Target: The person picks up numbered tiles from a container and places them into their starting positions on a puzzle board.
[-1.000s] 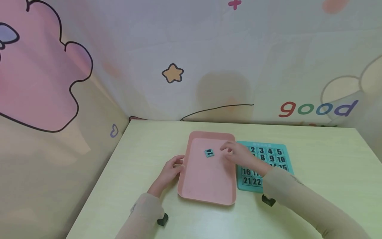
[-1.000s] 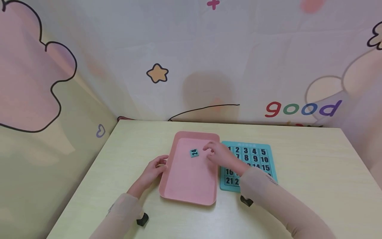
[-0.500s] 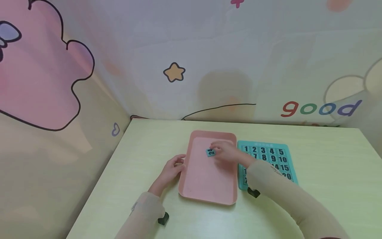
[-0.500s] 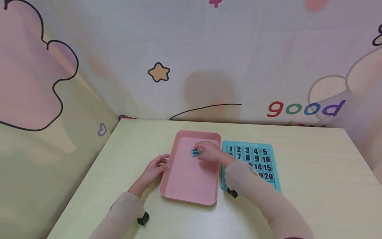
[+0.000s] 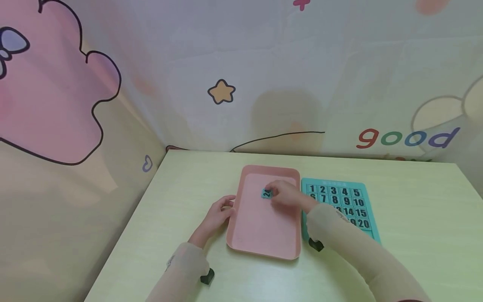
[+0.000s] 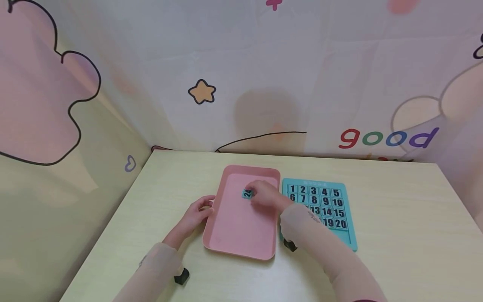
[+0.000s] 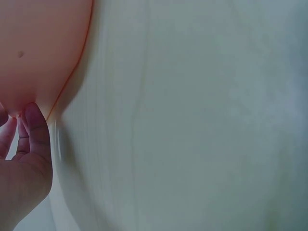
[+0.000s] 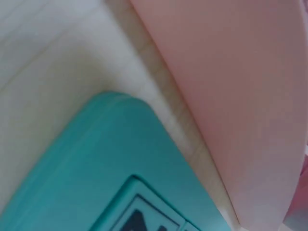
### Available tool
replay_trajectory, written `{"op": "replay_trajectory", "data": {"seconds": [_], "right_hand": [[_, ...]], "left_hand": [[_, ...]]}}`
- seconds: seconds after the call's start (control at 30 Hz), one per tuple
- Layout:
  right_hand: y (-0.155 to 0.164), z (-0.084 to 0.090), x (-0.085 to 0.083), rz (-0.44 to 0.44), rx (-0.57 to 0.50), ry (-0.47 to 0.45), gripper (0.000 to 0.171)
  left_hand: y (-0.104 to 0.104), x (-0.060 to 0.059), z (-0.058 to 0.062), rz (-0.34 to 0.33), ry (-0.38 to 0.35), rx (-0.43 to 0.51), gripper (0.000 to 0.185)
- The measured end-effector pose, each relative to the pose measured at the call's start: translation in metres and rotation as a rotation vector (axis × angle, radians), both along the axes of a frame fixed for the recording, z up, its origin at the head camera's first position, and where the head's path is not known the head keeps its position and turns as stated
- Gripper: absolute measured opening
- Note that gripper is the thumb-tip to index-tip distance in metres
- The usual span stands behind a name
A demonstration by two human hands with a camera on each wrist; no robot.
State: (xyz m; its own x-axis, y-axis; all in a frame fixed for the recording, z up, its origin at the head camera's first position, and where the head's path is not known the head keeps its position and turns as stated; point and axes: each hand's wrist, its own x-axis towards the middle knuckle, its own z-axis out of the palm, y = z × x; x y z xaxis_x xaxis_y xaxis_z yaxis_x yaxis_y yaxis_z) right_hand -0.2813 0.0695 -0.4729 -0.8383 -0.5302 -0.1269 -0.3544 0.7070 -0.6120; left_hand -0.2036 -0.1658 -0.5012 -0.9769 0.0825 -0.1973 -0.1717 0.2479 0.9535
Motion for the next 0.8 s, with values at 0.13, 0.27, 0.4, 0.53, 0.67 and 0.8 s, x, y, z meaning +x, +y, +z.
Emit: {"op": "replay_trajectory", "data": {"seconds": [0.13,0.27,0.4,0.53,0.67,0.8], "right_hand": [[-0.002,-0.002,0.000,0.003,0.009,0.040,0.039],[-0.005,-0.007,-0.002,-0.031,0.031,0.035,0.041],[-0.008,-0.013,-0.003,-0.075,0.045,0.002,0.043],[-0.011,-0.011,-0.003,-0.103,0.041,-0.022,0.042],[-0.011,-0.009,-0.002,-0.109,0.044,-0.020,0.036],[-0.012,-0.011,-0.003,-0.124,0.054,-0.015,0.034]], "left_hand": [[0.001,0.003,0.009,-0.010,-0.006,0.015,0.041],[0.004,0.009,0.023,-0.020,-0.004,0.006,0.042],[0.007,0.014,0.031,-0.018,-0.008,0.002,0.041],[0.006,0.016,0.032,-0.021,0.007,0.008,0.041],[0.007,0.015,0.032,-0.019,0.000,-0.002,0.041],[0.004,0.010,0.024,-0.015,-0.023,-0.001,0.041]]}}
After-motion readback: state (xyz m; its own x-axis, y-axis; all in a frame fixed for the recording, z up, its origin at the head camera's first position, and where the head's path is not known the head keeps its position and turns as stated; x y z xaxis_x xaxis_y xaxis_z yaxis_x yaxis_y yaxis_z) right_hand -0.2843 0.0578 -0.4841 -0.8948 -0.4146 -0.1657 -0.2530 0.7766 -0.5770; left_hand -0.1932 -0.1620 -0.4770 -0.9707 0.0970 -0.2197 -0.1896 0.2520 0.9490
